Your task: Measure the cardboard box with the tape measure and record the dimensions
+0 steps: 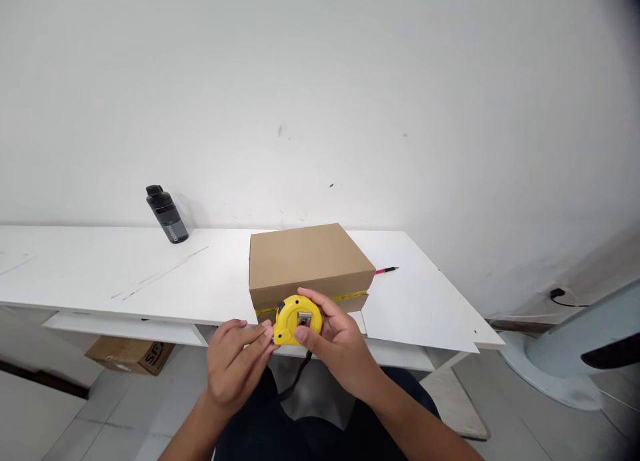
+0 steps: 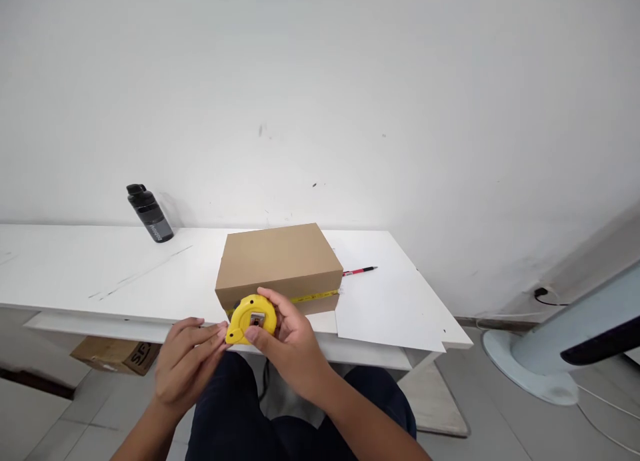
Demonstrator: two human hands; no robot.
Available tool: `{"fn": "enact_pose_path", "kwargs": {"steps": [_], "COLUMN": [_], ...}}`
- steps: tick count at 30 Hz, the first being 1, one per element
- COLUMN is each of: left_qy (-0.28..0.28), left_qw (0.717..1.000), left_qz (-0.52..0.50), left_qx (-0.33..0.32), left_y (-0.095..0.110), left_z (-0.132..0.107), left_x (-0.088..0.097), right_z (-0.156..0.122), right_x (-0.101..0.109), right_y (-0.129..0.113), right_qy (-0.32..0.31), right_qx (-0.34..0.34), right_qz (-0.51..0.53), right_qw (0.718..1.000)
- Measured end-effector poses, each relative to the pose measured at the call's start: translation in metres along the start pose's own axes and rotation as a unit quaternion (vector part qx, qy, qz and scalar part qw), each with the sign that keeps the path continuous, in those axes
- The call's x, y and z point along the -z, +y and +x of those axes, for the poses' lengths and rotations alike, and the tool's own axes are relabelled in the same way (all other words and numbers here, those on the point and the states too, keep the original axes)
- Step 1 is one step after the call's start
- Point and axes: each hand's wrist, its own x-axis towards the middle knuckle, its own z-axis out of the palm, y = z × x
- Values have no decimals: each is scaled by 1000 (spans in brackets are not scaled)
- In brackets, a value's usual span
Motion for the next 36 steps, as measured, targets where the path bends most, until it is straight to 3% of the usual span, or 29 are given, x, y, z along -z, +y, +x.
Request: {"fn": "enact_pose_path", "kwargs": {"steps": [3,5,9,13,17,21,26,31,36], "left_qy": [3,27,32,-7,-53,-83,-103,-150,-154], "left_qw": [998,994,985,982,978,984,983,981,984], "left_qz": [51,102,169,190,194,149,152,121,93], "left_qx": [-20,-16,23,1,-47,-52,-31,-30,13], "left_y": [-18,-40,-93,-120,-126,-132,-134,-123,-116], "left_z": [6,10,22,34,32,23,19,20,21], "left_x": [5,7,0,-9,-11,-15,-16,-12,-6], "right_z": [3,10,36,53,55,57,61,63,62], "right_x": [7,22,71,125,165,187,192,191,193], "right_y": [-9,-22,-59,-91,-99,-83,-67,-73,-75], "right_qy": [7,24,106,89,91,113,126,73,76], "right_qx": [19,45,154,206,220,190,170,163,154], "right_qz": [-9,-31,-95,-147,-151,-136,-122,-149,-166], "right_qw": [1000,998,978,963,959,966,970,972,971]}}
